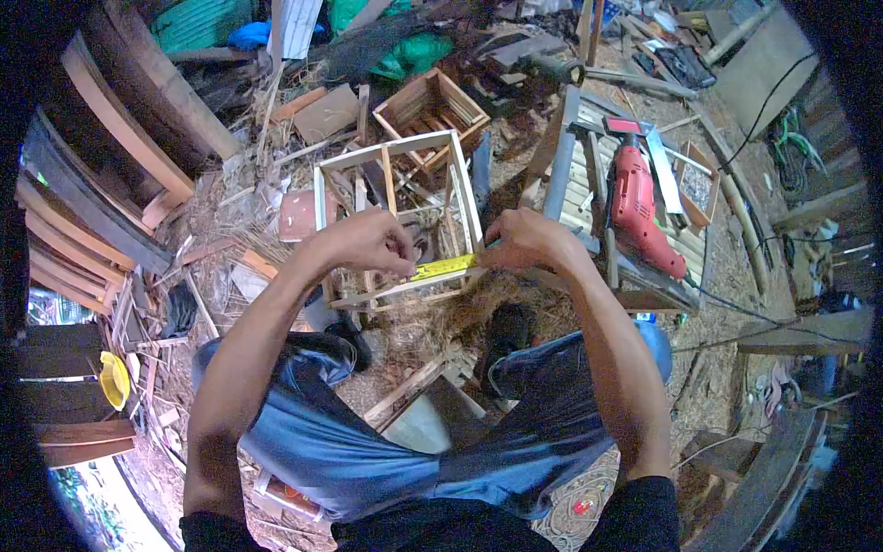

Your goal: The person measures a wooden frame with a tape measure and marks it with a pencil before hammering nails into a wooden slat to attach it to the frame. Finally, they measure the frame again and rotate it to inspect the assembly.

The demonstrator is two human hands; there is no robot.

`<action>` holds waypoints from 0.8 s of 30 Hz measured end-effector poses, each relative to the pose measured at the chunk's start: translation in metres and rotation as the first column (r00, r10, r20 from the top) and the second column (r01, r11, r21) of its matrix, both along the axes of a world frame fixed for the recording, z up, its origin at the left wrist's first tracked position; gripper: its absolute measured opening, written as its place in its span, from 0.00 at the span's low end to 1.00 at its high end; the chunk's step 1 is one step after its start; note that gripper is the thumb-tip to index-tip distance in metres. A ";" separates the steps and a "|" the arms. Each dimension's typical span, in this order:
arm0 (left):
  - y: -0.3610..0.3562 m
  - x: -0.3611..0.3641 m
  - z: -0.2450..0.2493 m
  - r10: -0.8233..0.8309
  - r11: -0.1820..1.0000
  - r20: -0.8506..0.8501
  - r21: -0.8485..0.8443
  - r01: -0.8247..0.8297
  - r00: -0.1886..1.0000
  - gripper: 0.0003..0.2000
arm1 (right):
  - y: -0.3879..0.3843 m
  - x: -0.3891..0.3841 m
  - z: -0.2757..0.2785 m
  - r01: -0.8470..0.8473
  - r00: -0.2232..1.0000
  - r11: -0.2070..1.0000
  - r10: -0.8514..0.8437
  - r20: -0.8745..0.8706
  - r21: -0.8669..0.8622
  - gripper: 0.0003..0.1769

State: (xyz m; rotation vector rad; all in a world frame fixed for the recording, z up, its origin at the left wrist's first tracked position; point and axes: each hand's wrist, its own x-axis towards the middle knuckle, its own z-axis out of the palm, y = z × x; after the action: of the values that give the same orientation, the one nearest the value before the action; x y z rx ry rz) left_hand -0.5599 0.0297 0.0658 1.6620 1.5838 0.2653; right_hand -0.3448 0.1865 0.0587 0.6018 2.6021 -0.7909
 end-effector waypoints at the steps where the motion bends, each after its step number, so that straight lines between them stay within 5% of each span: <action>1: 0.000 0.000 0.001 -0.014 1.000 -0.014 0.019 0.014 1.000 0.11 | 0.000 0.000 0.001 -0.007 1.000 1.000 0.007 -0.004 0.007 0.20; 24: 0.001 -0.001 -0.002 -0.023 0.999 -0.016 -0.024 0.023 1.000 0.12 | -0.002 -0.001 0.003 0.034 0.999 0.998 -0.035 0.023 0.044 0.20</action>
State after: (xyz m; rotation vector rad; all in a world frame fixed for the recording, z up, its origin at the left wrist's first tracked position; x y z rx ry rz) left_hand -0.5613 0.0311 0.0642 1.6669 1.5730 0.2207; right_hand -0.3457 0.1841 0.0621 0.6668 2.5993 -0.7349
